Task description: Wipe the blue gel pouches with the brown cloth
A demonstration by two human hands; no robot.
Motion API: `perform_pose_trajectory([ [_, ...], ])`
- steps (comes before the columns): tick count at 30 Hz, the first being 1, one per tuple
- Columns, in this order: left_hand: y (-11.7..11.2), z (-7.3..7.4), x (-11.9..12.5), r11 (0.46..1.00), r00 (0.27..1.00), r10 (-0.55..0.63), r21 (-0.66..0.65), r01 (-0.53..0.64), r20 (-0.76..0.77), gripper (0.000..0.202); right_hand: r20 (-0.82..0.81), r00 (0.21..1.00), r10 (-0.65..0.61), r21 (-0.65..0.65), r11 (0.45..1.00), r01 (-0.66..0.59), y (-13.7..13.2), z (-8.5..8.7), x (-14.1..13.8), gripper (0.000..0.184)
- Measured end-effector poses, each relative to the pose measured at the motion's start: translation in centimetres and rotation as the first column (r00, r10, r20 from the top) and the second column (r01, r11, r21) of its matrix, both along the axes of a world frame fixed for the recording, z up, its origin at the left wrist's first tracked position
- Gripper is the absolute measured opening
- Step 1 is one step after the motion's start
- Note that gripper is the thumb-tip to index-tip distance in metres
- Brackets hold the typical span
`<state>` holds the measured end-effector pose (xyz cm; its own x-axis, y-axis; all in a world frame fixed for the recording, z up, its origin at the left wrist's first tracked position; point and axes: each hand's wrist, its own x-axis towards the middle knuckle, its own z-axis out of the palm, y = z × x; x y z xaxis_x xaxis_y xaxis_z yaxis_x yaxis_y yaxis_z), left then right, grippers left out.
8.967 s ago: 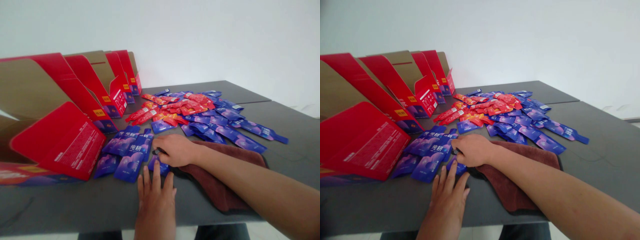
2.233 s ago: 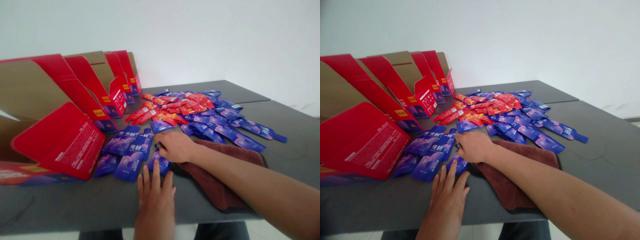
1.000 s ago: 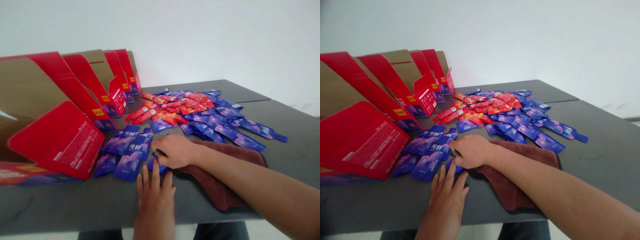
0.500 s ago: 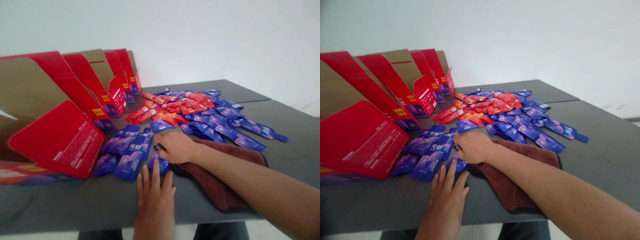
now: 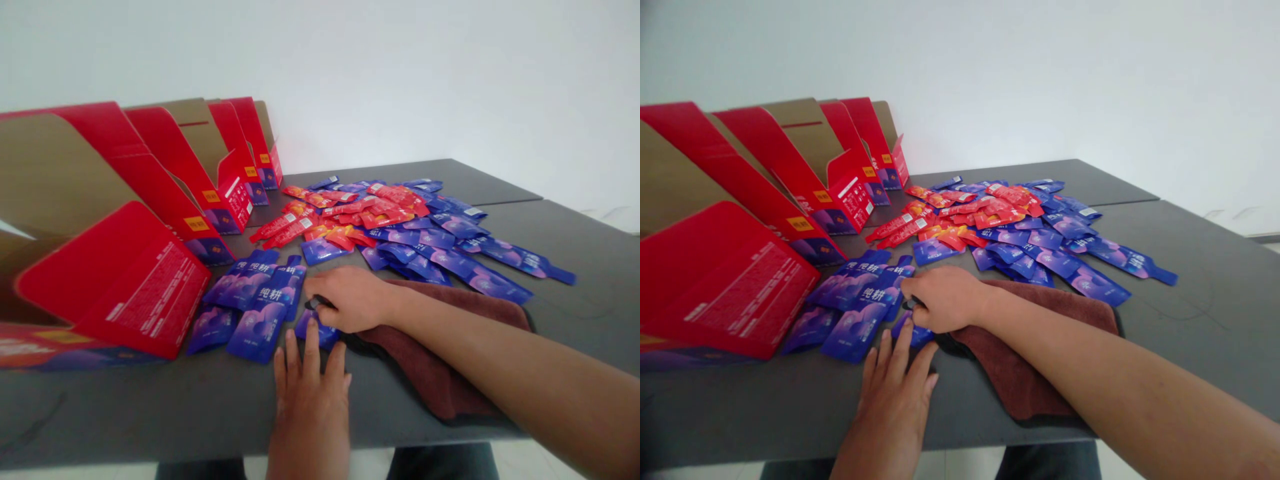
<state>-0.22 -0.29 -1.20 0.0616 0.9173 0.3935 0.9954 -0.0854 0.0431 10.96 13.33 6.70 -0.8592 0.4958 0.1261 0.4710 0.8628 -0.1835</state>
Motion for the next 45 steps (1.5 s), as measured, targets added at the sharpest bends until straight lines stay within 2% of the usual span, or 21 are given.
perform_pose_trajectory([
  [7,0.0,-0.3,-0.3,1.0,0.999,-0.005,0.018,0.006,-0.051,0.026,-0.02,0.998,0.063,-0.047,0.997,-0.064,-0.1,0.2,0.0,0.017],
  [11,0.2,-0.8,-1.1,0.998,0.994,-0.068,-0.006,0.068,-0.08,0.027,-0.027,0.998,0.055,-0.034,0.998,-0.056,-0.2,0.2,0.0,0.016],
  [18,0.3,-0.9,-1.7,0.993,0.99,-0.118,-0.015,0.117,-0.081,0.028,0.024,0.997,-0.075,0.012,0.997,0.074,-0.4,0.2,-0.3,0.022],
  [23,0.0,-0.3,-0.4,1.0,1.0,-0.022,-0.003,0.022,-0.007,0.028,0.022,0.978,-0.206,0.068,0.977,0.204,-0.4,0.0,-0.5,0.021],
  [27,0.0,-0.1,0.2,1.0,1.0,0.008,-0.003,-0.008,0.025,0.028,0.012,0.972,-0.233,0.074,0.97,0.231,-0.3,-0.2,-0.5,0.02],
  [38,0.0,-0.1,0.0,1.0,1.0,0.018,0.005,-0.018,0.02,0.028,-0.003,0.998,-0.065,0.015,0.998,0.065,-0.1,0.0,-0.2,0.019],
  [44,0.0,0.0,-0.5,0.997,0.997,-0.076,-0.017,0.075,-0.014,0.029,-0.026,1.0,0.006,0.004,1.0,-0.006,0.0,0.0,0.0,0.018],
  [45,0.0,0.1,-0.5,0.999,0.999,-0.054,-0.011,0.053,-0.008,0.029,-0.027,1.0,0.008,0.004,1.0,-0.007,0.0,0.0,-0.1,0.018],
])
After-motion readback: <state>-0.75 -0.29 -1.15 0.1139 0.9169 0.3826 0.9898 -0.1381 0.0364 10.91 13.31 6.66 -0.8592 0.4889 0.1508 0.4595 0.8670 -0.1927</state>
